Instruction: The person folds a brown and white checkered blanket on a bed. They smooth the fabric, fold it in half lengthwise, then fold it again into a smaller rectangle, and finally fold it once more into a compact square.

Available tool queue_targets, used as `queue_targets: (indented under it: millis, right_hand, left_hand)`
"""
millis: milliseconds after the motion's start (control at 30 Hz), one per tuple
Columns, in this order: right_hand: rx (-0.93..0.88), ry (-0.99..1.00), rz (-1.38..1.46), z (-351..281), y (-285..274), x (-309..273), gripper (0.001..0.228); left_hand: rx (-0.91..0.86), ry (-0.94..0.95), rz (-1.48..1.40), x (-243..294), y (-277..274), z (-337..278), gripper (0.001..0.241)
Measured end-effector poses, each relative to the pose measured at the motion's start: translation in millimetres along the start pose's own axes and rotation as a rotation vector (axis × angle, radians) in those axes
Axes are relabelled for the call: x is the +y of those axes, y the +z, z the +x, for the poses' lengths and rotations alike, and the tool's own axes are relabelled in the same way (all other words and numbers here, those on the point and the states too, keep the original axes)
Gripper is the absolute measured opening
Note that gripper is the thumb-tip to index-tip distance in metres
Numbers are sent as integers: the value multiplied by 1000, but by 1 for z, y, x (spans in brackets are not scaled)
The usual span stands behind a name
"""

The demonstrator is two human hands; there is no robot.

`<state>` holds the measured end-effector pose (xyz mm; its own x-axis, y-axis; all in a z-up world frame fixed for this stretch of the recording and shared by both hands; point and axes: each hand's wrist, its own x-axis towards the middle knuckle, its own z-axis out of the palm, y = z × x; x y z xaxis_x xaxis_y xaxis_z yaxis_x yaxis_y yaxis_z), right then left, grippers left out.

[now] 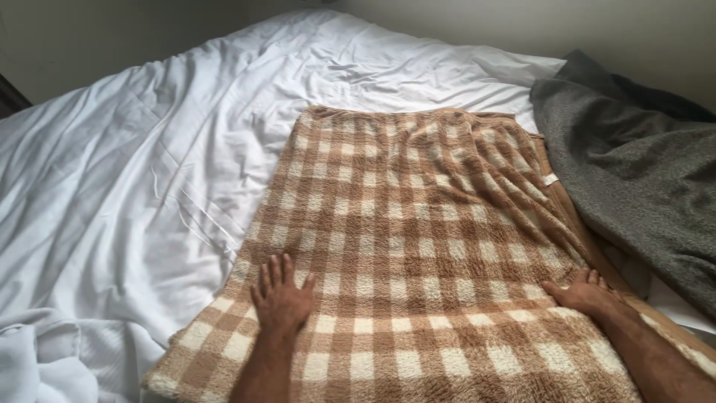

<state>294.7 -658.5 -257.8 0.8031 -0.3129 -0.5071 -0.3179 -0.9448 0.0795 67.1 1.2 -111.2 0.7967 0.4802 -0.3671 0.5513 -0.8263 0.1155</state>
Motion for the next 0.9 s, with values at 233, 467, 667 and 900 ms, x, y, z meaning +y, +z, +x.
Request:
queue_targets:
  millis: [233, 467, 667, 900]
  right_hand:
    - [18, -5, -10, -4, 0, -3, 133]
    - [19, 17, -49, -49, -23, -14, 131]
    - [126, -79, -137, -65, -42, -16, 93]
    - [183, -768, 28, -131, -57, -78, 112]
  left_hand:
    - [-55, -72, -39, -62, -8, 25, 104]
    - [-191, -257, -38, -100, -14, 33, 112]
    - [-102, -206, 134, -76, -36, 2, 111]
    - [-116, 247, 119, -1, -61, -46, 85]
